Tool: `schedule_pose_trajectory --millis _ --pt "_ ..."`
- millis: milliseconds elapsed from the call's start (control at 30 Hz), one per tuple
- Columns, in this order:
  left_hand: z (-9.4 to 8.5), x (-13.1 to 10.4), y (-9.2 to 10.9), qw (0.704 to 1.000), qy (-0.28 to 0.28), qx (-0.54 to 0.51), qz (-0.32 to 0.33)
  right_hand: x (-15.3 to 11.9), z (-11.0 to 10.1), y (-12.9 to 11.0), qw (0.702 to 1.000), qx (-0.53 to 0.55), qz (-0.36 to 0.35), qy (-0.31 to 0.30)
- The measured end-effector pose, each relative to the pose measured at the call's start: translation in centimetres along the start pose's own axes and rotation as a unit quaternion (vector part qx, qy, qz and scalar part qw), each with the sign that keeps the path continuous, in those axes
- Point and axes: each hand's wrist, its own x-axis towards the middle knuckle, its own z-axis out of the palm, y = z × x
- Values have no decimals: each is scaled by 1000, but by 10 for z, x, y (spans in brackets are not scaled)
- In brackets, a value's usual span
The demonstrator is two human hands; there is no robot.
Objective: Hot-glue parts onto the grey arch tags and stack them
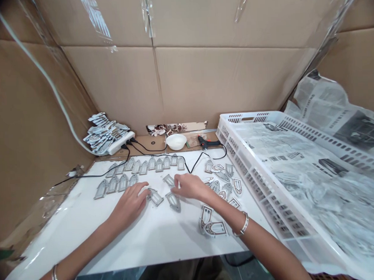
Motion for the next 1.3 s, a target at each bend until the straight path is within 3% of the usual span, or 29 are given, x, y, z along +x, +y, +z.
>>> schedule_pose_trajectory --millis 67,233,500,633,700,800,900,1000,1167,1300 --pt "-1 5 8 999 -25 -33 -20 -13 5 -12 998 -52 -8 -33" --pt "6 13 23 993 -82 -75 -33 -21 32 -30 986 -158 -45 -18" --pt "16 4 -19 987 -78 -131 -48 7 44 -17 957 -205 -205 27" --pt "11 2 -26 985 -61 -148 -69 26 47 -20 925 -244 -282 75" --pt "7 3 -23 985 -53 -157 -50 35 45 -22 920 -258 -272 116" --pt "2 2 -17 980 -66 -186 31 41 37 -20 939 -251 -186 145" --pt "6 3 -14 975 -75 -192 86 38 30 -14 969 -199 -86 114" --pt "17 7 -15 982 -54 -167 75 32 31 -7 992 -94 -44 72" --pt "25 19 -17 992 -41 -116 35 32 43 -3 996 26 -63 60" --pt "26 22 -20 995 -35 -87 13 40 45 -1 989 14 -129 65"
